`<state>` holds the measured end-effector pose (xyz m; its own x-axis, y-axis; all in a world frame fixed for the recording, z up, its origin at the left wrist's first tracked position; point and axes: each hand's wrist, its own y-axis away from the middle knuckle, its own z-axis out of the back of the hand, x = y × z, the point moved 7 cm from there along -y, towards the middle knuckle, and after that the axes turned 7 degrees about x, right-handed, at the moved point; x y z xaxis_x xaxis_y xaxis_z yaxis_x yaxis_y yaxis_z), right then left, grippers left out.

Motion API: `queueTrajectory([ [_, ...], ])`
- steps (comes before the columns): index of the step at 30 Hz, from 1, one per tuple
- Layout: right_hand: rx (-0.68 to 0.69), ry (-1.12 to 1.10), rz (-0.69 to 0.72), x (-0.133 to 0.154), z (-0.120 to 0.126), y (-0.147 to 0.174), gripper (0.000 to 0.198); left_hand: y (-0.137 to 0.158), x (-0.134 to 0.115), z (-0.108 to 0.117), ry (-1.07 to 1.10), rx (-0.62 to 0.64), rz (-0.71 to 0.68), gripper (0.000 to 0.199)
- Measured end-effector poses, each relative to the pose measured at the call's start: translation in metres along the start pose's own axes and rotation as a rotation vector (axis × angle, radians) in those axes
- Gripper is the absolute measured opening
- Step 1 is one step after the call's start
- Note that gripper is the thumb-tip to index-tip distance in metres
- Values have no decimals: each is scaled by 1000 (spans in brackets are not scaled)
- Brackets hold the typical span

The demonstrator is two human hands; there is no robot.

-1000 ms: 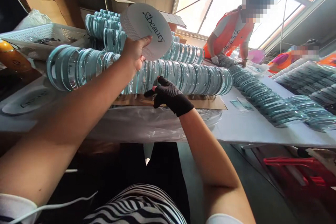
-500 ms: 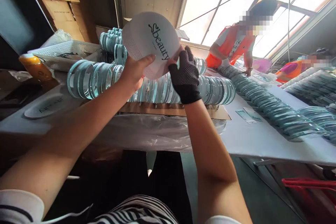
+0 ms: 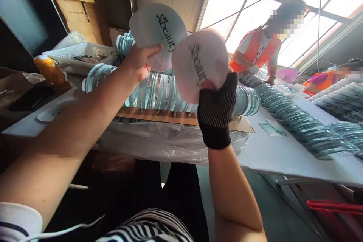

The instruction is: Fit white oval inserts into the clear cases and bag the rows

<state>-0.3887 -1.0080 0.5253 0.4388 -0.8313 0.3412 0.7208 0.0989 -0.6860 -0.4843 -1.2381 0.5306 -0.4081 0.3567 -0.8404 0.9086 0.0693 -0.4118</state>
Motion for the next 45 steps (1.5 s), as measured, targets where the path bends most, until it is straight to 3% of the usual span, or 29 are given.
queueTrajectory([
  [2,60,-63,-45,-1,8,32,56,-7,6,18,-17,-84,32,34],
  [5,349,-87,-57,13,-17,59,59,-10,17,31,-20,-150,92,36],
  [12,570,-23,-41,40,-100,15,61,-7,21,28,40,-170,112,40],
  [15,544,-47,-73,34,-104,10,48,-9,23,32,0,-215,102,37],
  [19,360,-115,-137,18,-90,18,26,-11,26,31,-25,-198,104,34],
  [21,330,-155,-138,18,-96,14,18,-10,27,29,-29,-179,116,32],
  [26,542,-24,-72,34,-130,-9,20,-6,25,29,-33,-192,121,41],
  [30,626,138,62,45,-129,-9,17,-5,21,28,-32,-185,123,47],
  [32,725,-90,-48,38,-129,-1,8,-4,20,28,-36,-192,131,50],
  [36,965,-864,-321,34,-143,26,16,-5,21,27,-48,-190,115,62],
  [39,997,-1309,-464,41,-150,38,13,-5,25,26,-102,-181,109,69],
  [42,1045,-1457,-606,49,-159,47,10,-4,26,24,-91,-180,102,67],
  [45,921,-1610,-620,57,-161,40,19,-3,23,23,-20,-180,64,55],
])
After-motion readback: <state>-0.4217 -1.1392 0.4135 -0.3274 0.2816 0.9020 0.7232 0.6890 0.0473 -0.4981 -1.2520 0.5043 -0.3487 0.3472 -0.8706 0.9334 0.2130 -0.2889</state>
